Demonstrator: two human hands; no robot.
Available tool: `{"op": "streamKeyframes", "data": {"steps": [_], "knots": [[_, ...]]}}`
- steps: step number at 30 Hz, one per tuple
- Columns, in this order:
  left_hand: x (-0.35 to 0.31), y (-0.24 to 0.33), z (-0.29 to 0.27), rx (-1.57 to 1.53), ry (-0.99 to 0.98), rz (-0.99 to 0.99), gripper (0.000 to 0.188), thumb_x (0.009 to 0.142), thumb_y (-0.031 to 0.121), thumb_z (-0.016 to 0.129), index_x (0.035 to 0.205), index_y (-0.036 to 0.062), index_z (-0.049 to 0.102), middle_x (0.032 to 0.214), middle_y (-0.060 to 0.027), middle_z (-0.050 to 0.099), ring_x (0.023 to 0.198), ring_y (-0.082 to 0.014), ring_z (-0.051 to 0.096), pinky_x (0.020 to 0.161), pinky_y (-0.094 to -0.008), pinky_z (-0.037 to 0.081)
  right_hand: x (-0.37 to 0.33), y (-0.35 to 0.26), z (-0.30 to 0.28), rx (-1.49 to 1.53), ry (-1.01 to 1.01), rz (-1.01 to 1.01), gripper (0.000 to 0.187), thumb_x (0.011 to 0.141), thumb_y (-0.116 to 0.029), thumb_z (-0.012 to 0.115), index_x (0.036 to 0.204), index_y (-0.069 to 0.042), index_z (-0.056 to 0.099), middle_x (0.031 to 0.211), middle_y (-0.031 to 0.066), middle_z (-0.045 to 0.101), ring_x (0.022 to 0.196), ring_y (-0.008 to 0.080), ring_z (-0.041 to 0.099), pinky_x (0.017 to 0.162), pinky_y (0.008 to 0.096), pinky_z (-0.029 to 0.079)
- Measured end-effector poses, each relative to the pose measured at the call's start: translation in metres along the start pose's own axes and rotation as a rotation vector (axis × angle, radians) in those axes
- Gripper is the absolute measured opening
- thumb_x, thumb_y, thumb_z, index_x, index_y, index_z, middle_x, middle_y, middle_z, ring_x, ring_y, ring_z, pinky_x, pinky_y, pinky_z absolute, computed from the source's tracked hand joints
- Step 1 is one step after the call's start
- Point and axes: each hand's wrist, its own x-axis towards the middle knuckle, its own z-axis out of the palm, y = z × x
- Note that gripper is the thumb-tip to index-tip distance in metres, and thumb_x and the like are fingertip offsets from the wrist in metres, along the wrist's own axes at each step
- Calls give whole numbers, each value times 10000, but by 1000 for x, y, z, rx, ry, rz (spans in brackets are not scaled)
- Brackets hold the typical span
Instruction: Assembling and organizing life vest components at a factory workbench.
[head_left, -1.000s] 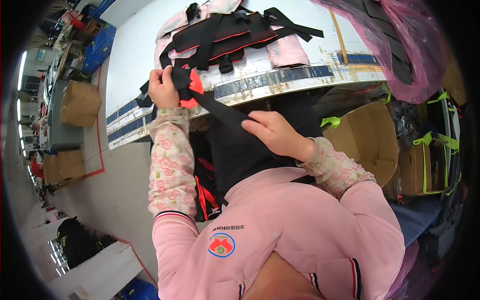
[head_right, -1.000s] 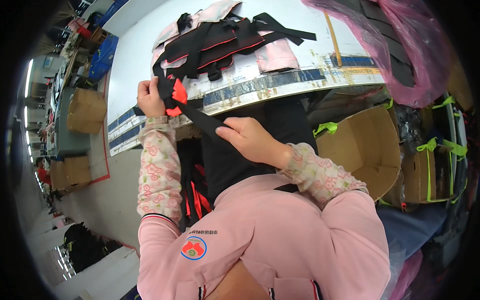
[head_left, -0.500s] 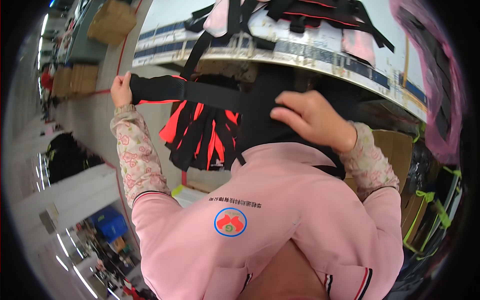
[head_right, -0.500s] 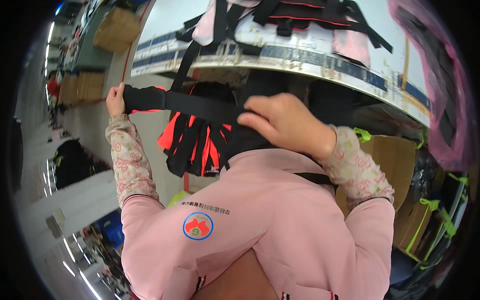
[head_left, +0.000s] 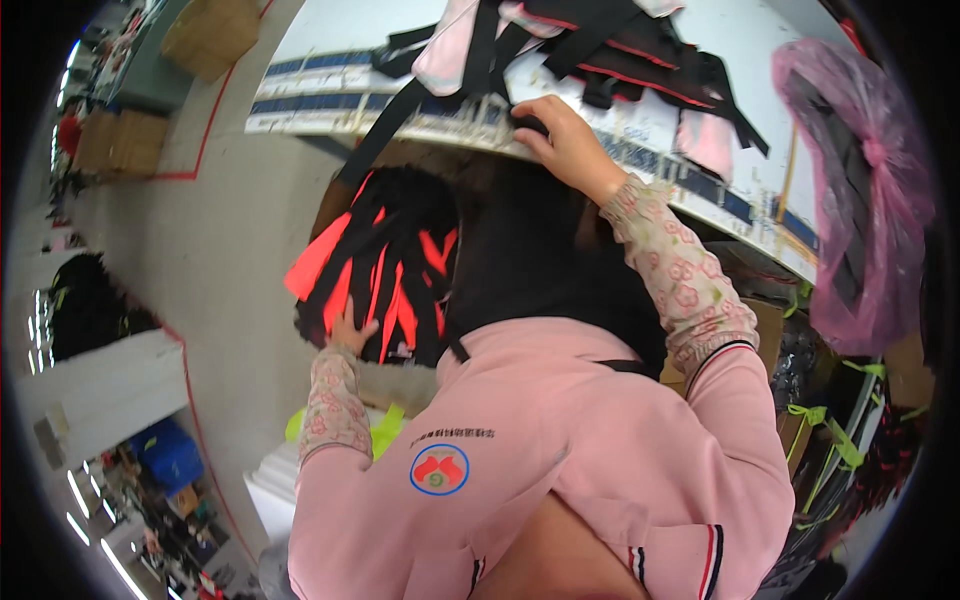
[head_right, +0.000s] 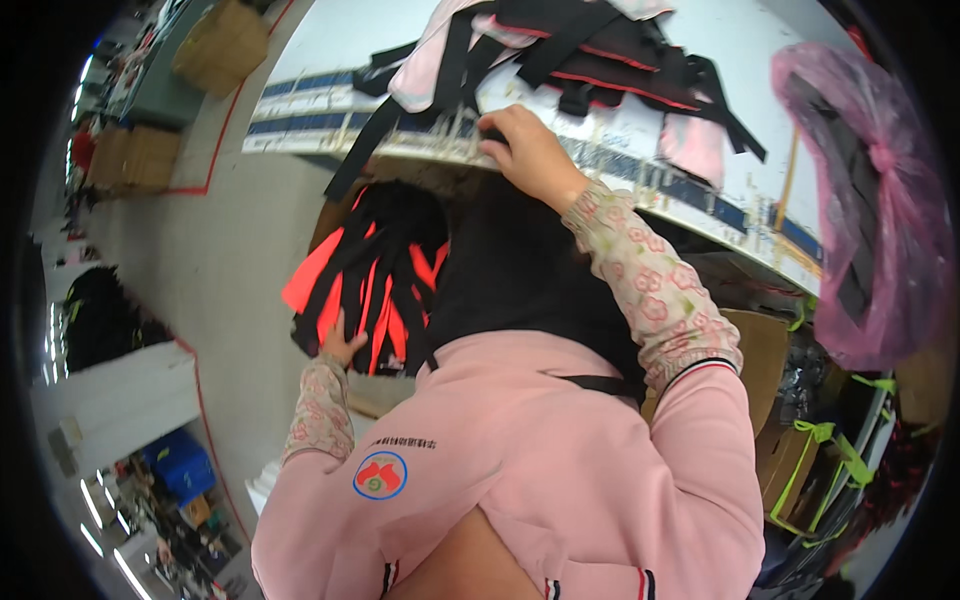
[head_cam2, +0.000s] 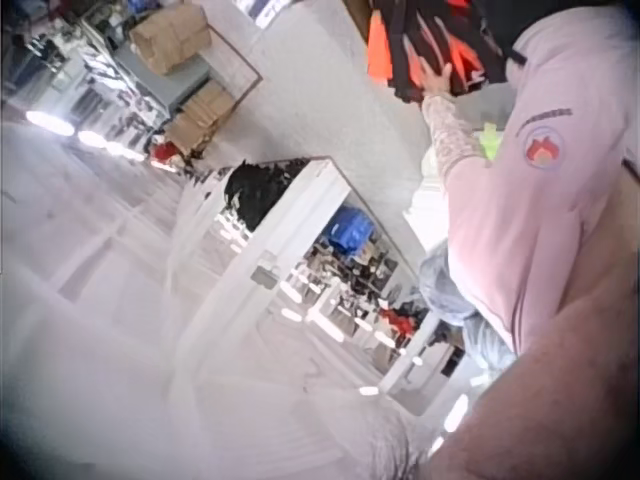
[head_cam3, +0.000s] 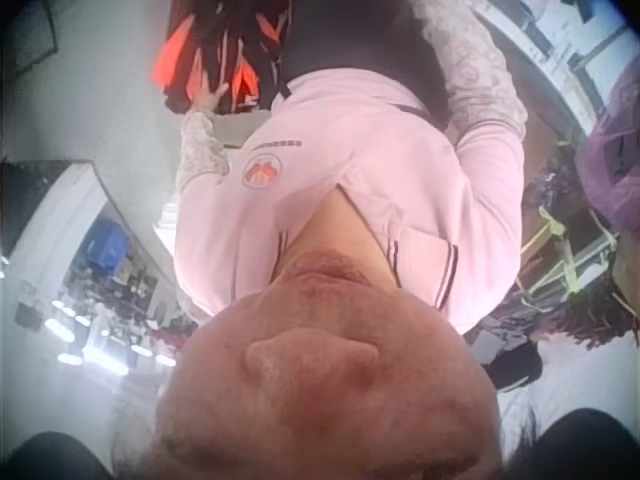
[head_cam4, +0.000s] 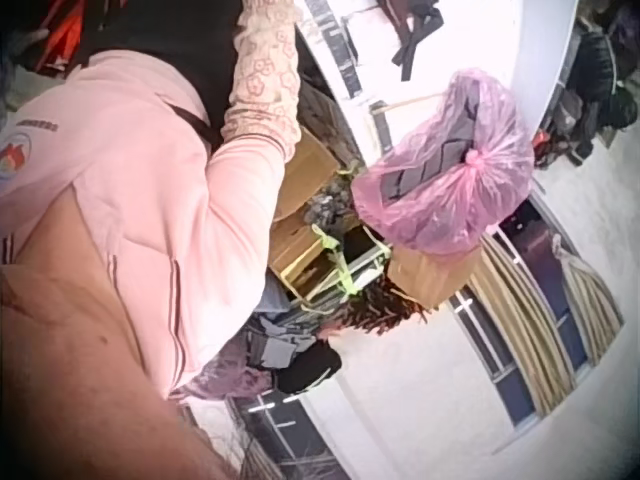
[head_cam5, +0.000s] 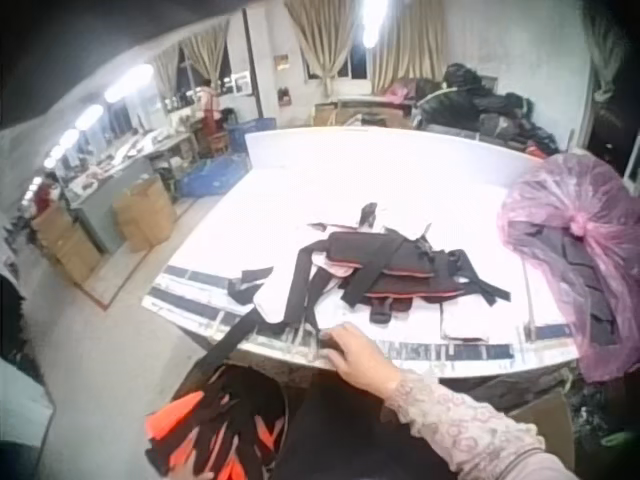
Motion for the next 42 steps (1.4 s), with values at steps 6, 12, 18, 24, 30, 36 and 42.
{"op": "streamKeyframes", "data": {"steps": [6, 12, 18, 24, 30, 36, 42], "knots": [[26, 17, -19, 134, -338, -16, 1163, 734, 666, 695, 1558, 174, 38, 1500, -292, 311, 1406, -386, 321, 1140, -430, 299, 38, 75, -74, -577, 314, 135, 520, 748, -4, 674, 1242, -93, 537, 1286, 143, 509, 1210, 343, 483, 1003, 424, 414], [42, 61, -120, 229, -358, 99, 786, 786, 583, 704, 1343, 61, 521, 1249, -208, 605, 1171, -312, 572, 997, -390, 441, 65, 110, -72, -880, 157, -58, 505, 812, -64, 555, 1303, -186, 545, 1395, 124, 469, 1295, 316, 439, 1027, 454, 364], [5, 235, -170, -361, -79, 651, 354, 897, 180, 694, 1201, 22, 606, 944, -63, 666, 838, -138, 621, 784, -282, 504, 102, 91, -120, -679, 403, 18, 260, 816, -65, 547, 978, -177, 717, 933, 74, 703, 903, 290, 644, 812, 411, 500], [-11, 402, -164, -71, 541, 1288, 500, 832, 239, 717, 1296, 126, 570, 1419, -178, 432, 1326, -394, 388, 1090, -471, 320, 127, -22, -271, -204, 792, -231, 327, 847, 126, 463, 1063, -24, 657, 956, 113, 705, 961, 169, 664, 820, 276, 509], [69, 512, -155, 339, 589, 991, 752, 827, 604, 610, 1479, 314, 372, 1590, -138, 197, 1484, -337, 98, 1086, -709, 104, 92, -125, -354, 52, 917, -274, 177, 973, -133, 576, 1010, 0, 687, 784, -15, 661, 621, 54, 577, 561, 195, 448], [143, 543, -182, 327, 407, 765, 730, 803, 721, 542, 1422, 344, 467, 1605, -71, 200, 1498, -262, 79, 1091, -715, 64, 86, -119, -307, 476, 630, -55, 158, 981, -93, 540, 1027, -13, 668, 819, -2, 657, 675, 71, 594, 599, 206, 471], [140, 554, -203, -295, 535, 1117, 417, 864, 410, 661, 1177, 134, 649, 1287, -132, 570, 1233, -290, 507, 1040, -523, 337, 119, -15, -258, 374, 565, 107, 252, 956, -150, 570, 1060, 63, 652, 841, 37, 676, 704, 91, 578, 625, 251, 469]]}}
